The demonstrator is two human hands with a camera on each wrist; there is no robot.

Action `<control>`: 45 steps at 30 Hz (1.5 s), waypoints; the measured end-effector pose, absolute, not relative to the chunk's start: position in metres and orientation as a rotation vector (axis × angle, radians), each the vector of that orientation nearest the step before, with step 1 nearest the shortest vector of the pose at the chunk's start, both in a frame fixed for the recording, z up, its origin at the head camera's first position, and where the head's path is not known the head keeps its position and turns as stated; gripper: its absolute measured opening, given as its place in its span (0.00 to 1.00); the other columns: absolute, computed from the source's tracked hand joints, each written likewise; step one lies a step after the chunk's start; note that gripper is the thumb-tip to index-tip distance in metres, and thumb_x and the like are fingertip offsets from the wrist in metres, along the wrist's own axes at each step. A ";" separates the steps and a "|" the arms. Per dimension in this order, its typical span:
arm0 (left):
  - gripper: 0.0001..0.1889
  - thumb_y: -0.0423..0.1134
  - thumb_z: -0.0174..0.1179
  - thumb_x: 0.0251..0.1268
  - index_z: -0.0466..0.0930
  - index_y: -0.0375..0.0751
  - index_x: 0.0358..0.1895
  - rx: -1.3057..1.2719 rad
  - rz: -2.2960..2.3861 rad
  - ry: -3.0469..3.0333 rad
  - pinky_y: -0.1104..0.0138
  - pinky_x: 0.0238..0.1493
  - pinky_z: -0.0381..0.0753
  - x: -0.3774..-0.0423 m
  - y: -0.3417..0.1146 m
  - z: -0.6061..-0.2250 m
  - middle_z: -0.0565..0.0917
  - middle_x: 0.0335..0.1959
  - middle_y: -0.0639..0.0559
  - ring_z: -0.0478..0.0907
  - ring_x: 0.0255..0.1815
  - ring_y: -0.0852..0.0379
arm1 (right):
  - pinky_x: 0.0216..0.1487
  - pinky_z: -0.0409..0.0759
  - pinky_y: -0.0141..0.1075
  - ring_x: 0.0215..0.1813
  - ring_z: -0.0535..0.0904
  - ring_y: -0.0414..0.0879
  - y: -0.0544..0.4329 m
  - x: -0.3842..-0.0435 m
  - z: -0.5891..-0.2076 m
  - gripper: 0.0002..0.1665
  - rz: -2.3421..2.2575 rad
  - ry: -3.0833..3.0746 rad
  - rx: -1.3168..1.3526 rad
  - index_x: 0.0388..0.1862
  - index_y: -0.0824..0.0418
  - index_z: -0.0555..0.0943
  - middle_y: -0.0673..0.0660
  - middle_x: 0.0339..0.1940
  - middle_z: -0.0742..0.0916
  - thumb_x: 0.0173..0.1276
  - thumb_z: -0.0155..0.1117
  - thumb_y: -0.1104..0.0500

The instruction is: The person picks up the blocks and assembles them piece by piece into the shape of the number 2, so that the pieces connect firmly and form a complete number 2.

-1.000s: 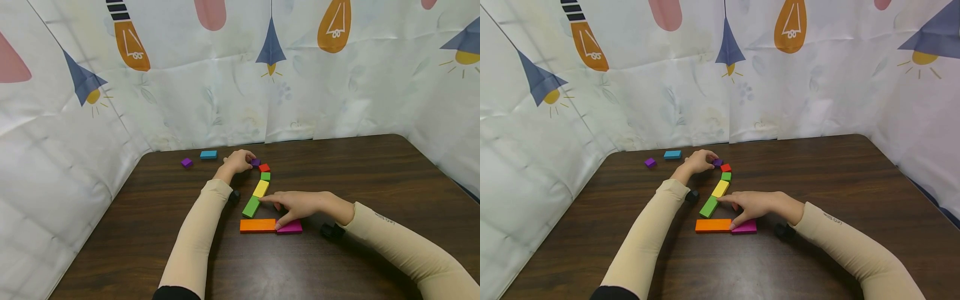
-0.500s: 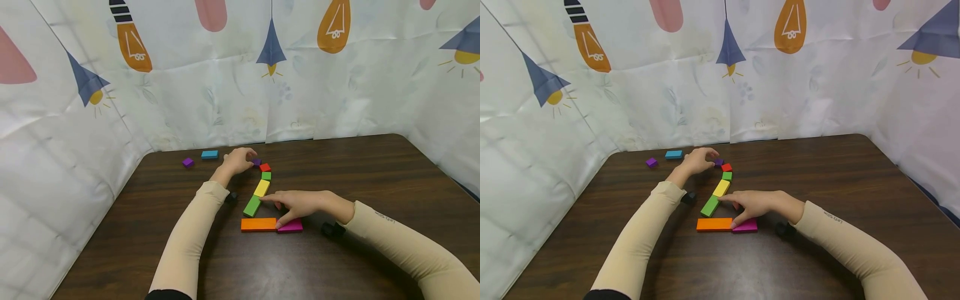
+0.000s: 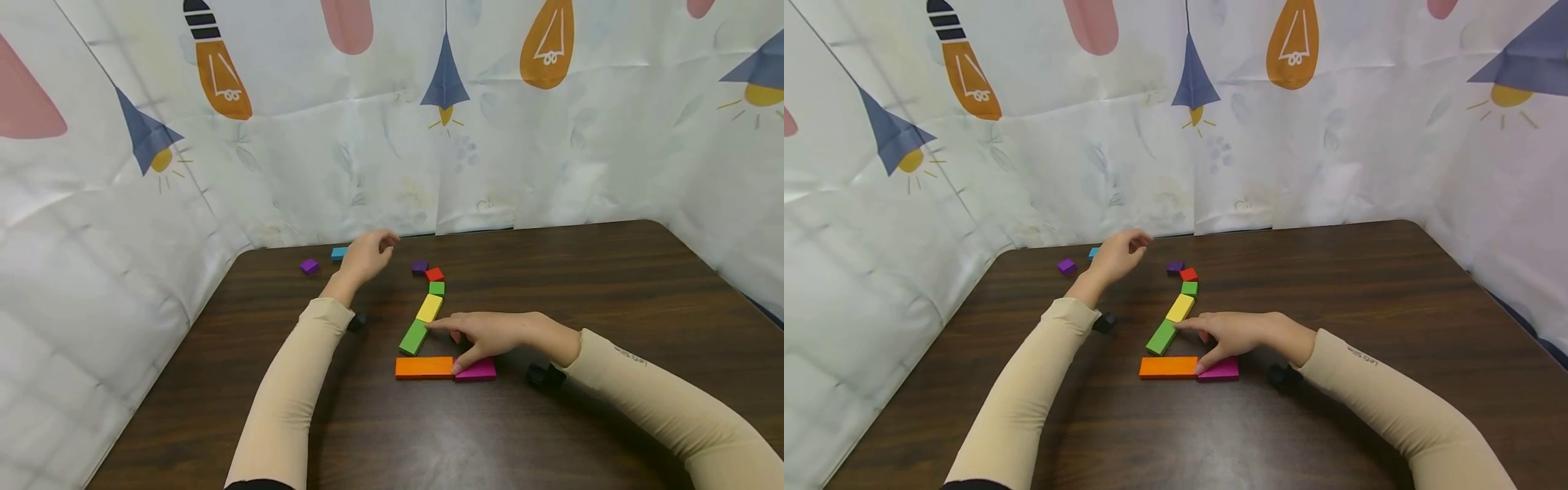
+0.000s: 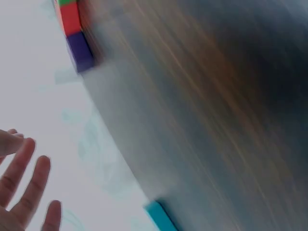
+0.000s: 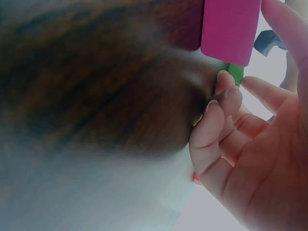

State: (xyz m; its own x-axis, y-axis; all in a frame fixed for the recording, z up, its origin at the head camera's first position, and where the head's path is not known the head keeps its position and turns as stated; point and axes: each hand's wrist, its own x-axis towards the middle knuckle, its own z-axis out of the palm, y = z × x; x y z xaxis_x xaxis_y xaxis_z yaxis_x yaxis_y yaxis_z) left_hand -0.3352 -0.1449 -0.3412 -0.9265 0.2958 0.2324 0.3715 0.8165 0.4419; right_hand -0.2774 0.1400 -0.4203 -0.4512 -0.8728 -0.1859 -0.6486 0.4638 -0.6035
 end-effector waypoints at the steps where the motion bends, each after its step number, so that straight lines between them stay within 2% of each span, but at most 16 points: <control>1: 0.13 0.33 0.57 0.77 0.83 0.42 0.58 -0.525 -0.739 -2.828 0.55 0.46 0.79 -0.336 -0.148 -0.341 0.85 0.50 0.47 0.81 0.47 0.49 | 0.40 0.70 0.37 0.42 0.71 0.41 0.139 -0.271 -0.410 0.55 -0.635 2.236 -1.254 0.83 0.44 0.60 0.47 0.41 0.75 0.61 0.72 0.31; 5: 0.12 0.33 0.56 0.77 0.84 0.41 0.57 -0.501 -0.714 -2.782 0.55 0.45 0.79 -0.340 -0.162 -0.342 0.85 0.50 0.46 0.80 0.46 0.48 | 0.42 0.69 0.37 0.42 0.71 0.44 0.131 -0.246 -0.372 0.52 -0.617 2.255 -1.184 0.82 0.55 0.62 0.50 0.40 0.74 0.65 0.74 0.39; 10: 0.12 0.33 0.55 0.77 0.84 0.41 0.56 -0.429 -0.678 -2.774 0.49 0.49 0.78 -0.341 -0.180 -0.343 0.85 0.51 0.45 0.81 0.48 0.46 | 0.42 0.68 0.35 0.42 0.70 0.42 0.128 -0.240 -0.364 0.50 -0.577 2.286 -1.156 0.81 0.57 0.63 0.49 0.39 0.74 0.66 0.75 0.44; 14: 0.12 0.34 0.55 0.78 0.84 0.42 0.56 -0.335 -0.691 -2.799 0.44 0.56 0.74 -0.342 -0.194 -0.343 0.84 0.54 0.44 0.81 0.54 0.43 | 0.42 0.69 0.36 0.42 0.70 0.42 0.129 -0.242 -0.368 0.51 -0.581 2.282 -1.169 0.81 0.57 0.63 0.49 0.39 0.74 0.66 0.75 0.44; 17: 0.12 0.35 0.56 0.78 0.83 0.42 0.58 -0.268 -0.722 -2.826 0.41 0.61 0.69 -0.342 -0.203 -0.345 0.82 0.59 0.43 0.78 0.59 0.40 | 0.42 0.69 0.37 0.42 0.71 0.43 0.130 -0.243 -0.369 0.52 -0.592 2.271 -1.190 0.81 0.58 0.63 0.49 0.40 0.75 0.66 0.74 0.42; 24: 0.19 0.34 0.56 0.76 0.79 0.41 0.67 -0.146 -0.709 -2.966 0.37 0.62 0.62 -0.343 -0.222 -0.351 0.73 0.71 0.39 0.68 0.70 0.36 | 0.43 0.69 0.37 0.43 0.70 0.42 0.129 -0.242 -0.368 0.52 -0.575 2.272 -1.196 0.82 0.56 0.62 0.48 0.40 0.74 0.66 0.73 0.39; 30: 0.24 0.37 0.57 0.77 0.72 0.44 0.73 -0.100 -0.561 -3.097 0.36 0.63 0.60 -0.348 -0.227 -0.354 0.64 0.77 0.40 0.62 0.73 0.33 | 0.42 0.68 0.35 0.42 0.70 0.41 0.128 -0.241 -0.368 0.51 -0.565 2.296 -1.144 0.82 0.53 0.63 0.49 0.40 0.74 0.66 0.75 0.43; 34: 0.26 0.37 0.54 0.79 0.66 0.45 0.77 -0.077 -0.561 -3.161 0.33 0.66 0.55 -0.349 -0.228 -0.354 0.59 0.79 0.38 0.57 0.75 0.31 | 0.42 0.69 0.37 0.42 0.71 0.43 0.130 -0.243 -0.371 0.51 -0.597 2.271 -1.183 0.82 0.54 0.63 0.49 0.40 0.74 0.66 0.74 0.40; 39: 0.29 0.37 0.52 0.80 0.61 0.46 0.80 -0.081 -0.583 -3.210 0.32 0.68 0.52 -0.350 -0.227 -0.354 0.57 0.80 0.37 0.55 0.76 0.29 | 0.39 0.70 0.37 0.42 0.71 0.42 0.138 -0.258 -0.398 0.51 -0.612 2.266 -1.305 0.82 0.51 0.61 0.49 0.42 0.74 0.67 0.69 0.35; 41: 0.29 0.37 0.51 0.80 0.59 0.47 0.81 -0.084 -0.584 -3.225 0.32 0.68 0.51 -0.351 -0.226 -0.355 0.57 0.80 0.37 0.55 0.76 0.29 | 0.39 0.70 0.37 0.42 0.71 0.42 0.138 -0.258 -0.397 0.51 -0.614 2.265 -1.297 0.82 0.50 0.61 0.49 0.42 0.74 0.67 0.70 0.35; 45: 0.30 0.37 0.50 0.80 0.58 0.47 0.81 -0.068 -0.589 -3.245 0.32 0.68 0.51 -0.354 -0.225 -0.355 0.58 0.79 0.34 0.56 0.75 0.28 | 0.41 0.70 0.36 0.41 0.71 0.42 0.132 -0.243 -0.369 0.50 -0.611 2.257 -1.185 0.81 0.52 0.64 0.49 0.41 0.74 0.66 0.73 0.39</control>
State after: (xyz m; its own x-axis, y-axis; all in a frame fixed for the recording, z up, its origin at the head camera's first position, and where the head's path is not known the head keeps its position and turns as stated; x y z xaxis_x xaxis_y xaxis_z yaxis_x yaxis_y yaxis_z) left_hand -0.3542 -0.2255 -0.3546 -0.9869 0.0680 -0.1462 0.0123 0.9358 0.3523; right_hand -0.2431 0.1320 -0.3688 -0.4859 -0.8429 -0.2311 -0.6114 0.5168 -0.5993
